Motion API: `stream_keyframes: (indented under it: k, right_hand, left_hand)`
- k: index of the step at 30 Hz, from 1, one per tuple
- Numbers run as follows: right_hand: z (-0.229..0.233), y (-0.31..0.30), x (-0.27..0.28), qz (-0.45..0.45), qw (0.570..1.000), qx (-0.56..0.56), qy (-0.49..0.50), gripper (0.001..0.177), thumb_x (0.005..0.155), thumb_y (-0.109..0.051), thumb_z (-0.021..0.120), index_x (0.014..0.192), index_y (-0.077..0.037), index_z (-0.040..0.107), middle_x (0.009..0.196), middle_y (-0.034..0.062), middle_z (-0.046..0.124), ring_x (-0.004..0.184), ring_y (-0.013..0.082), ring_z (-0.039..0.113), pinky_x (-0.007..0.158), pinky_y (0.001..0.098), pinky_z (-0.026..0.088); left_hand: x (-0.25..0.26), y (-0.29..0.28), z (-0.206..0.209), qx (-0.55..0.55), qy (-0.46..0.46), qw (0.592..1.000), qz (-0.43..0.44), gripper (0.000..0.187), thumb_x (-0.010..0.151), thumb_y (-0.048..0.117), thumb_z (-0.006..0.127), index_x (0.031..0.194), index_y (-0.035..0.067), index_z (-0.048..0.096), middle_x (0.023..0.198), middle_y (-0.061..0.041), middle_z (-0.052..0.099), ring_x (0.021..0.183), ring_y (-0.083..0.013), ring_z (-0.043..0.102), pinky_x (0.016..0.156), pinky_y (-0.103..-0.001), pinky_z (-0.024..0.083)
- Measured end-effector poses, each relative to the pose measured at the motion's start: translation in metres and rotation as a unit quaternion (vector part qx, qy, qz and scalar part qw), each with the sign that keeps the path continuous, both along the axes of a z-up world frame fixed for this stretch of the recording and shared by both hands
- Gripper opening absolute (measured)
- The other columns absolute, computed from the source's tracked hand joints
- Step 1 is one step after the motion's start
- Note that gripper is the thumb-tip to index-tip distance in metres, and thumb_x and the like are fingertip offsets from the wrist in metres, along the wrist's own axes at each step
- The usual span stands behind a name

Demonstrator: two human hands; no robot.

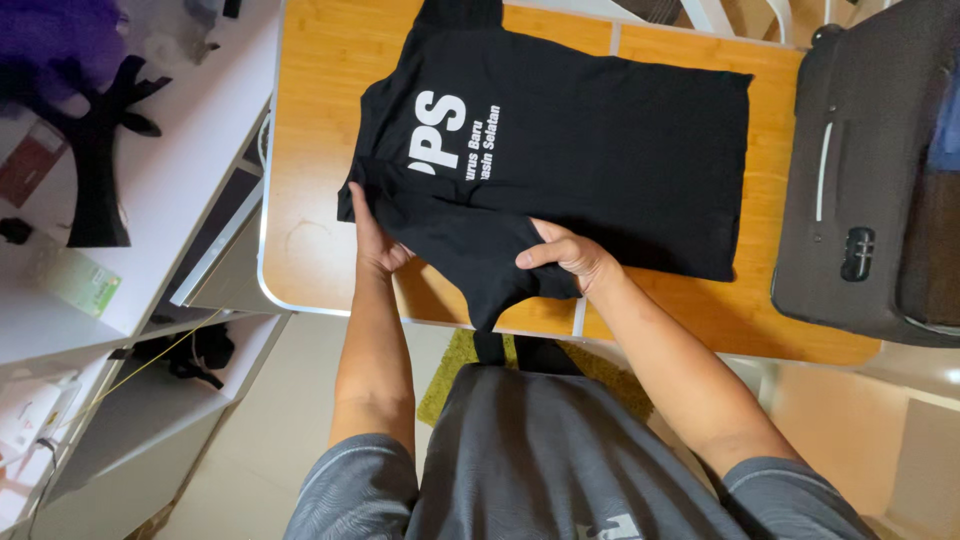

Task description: The person folds a pair of blue jeans and a black t-shirt on a bamboo table, then places them into a black suitcase that already contains other packed clothing.

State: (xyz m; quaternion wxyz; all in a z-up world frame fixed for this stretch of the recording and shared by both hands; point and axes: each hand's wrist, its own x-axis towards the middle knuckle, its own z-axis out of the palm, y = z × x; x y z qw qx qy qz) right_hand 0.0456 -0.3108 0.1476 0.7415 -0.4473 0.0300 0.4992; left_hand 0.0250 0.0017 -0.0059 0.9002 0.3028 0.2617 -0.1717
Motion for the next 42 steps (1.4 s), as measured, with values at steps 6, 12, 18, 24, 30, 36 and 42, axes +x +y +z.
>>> stream_keyframes:
  k: [6, 12, 18, 24, 30, 36, 42]
  right_hand:
    - [0.006, 0.008, -0.006, 0.063, 0.997, 0.048, -0.001, 0.078, 0.068, 0.002, 0.076, 0.142, 0.003, 0.051, 0.127, 0.0135, 0.067, 0.118, 0.0222, 0.064, 0.108, 0.0338, 0.049]
    - [-0.039, -0.017, -0.005, 0.168, 0.968, -0.152, -0.108, 0.075, 0.063, -0.001, 0.083, 0.133, 0.001, 0.056, 0.118, 0.0099, 0.070, 0.107, 0.0182, 0.068, 0.100, 0.0317, 0.054]
    - [-0.115, -0.070, -0.011, 0.275, 0.898, -0.322, -0.122, 0.046, 0.068, -0.012, 0.082, 0.109, 0.006, 0.072, 0.100, 0.0127, 0.075, 0.091, 0.0215, 0.070, 0.085, 0.0329, 0.055]
    - [-0.152, -0.144, -0.017, 0.077, 0.955, -0.275, -0.077, 0.033, 0.074, -0.010, 0.077, 0.103, 0.005, 0.074, 0.098, 0.0097, 0.076, 0.090, 0.0189, 0.070, 0.085, 0.0319, 0.055]
    - [-0.157, -0.198, 0.026, -0.076, 0.926, -0.370, -0.016, 0.033, 0.082, -0.004, 0.076, 0.114, 0.002, 0.071, 0.099, 0.0108, 0.073, 0.086, 0.0241, 0.064, 0.081, 0.0390, 0.052]
    - [-0.126, -0.179, 0.044, -0.233, 0.968, -0.084, 0.027, 0.031, 0.096, -0.017, 0.063, 0.118, 0.003, 0.069, 0.116, 0.0137, 0.074, 0.107, 0.0267, 0.069, 0.097, 0.0409, 0.052]
    - [-0.049, -0.124, 0.073, -0.339, 0.936, -0.055, 0.073, 0.033, 0.088, -0.015, 0.059, 0.117, -0.002, 0.065, 0.119, 0.0108, 0.077, 0.111, 0.0236, 0.074, 0.099, 0.0443, 0.056]
  left_hand:
    - [0.046, 0.011, -0.018, -0.030, -0.130, 0.979, 0.156, 0.113, 0.083, 0.088, 0.034, 0.162, 0.007, 0.033, 0.162, -0.016, 0.046, 0.144, -0.0337, 0.052, 0.117, -0.041, 0.049]
    - [0.082, 0.020, -0.025, -0.152, -0.104, 0.965, 0.184, 0.102, 0.091, 0.075, 0.042, 0.151, -0.007, 0.040, 0.150, -0.027, 0.051, 0.136, -0.0409, 0.052, 0.113, -0.047, 0.045]
    - [0.094, 0.030, -0.064, -0.048, -0.057, 0.992, 0.103, 0.064, 0.091, 0.034, 0.066, 0.142, 0.000, 0.051, 0.146, -0.019, 0.057, 0.135, -0.0358, 0.057, 0.116, -0.050, 0.047]
    - [0.096, 0.025, -0.054, -0.004, 0.000, 0.991, 0.133, 0.056, 0.094, 0.028, 0.067, 0.141, 0.001, 0.053, 0.144, -0.018, 0.058, 0.133, -0.0349, 0.056, 0.113, -0.051, 0.046]
    - [0.103, 0.016, -0.047, 0.027, 0.020, 0.990, 0.138, 0.062, 0.092, 0.023, 0.068, 0.145, -0.002, 0.048, 0.149, -0.020, 0.054, 0.131, -0.0361, 0.059, 0.109, -0.052, 0.051]
    - [0.086, 0.010, -0.012, 0.109, 0.064, 0.991, 0.046, 0.088, 0.088, 0.063, 0.056, 0.148, 0.002, 0.033, 0.150, -0.027, 0.053, 0.125, -0.0399, 0.064, 0.102, -0.054, 0.048]
    - [0.071, -0.035, 0.006, -0.100, -0.050, 0.993, -0.040, 0.120, 0.075, 0.082, 0.060, 0.156, -0.002, 0.031, 0.157, -0.025, 0.041, 0.134, -0.0492, 0.053, 0.107, -0.066, 0.045]
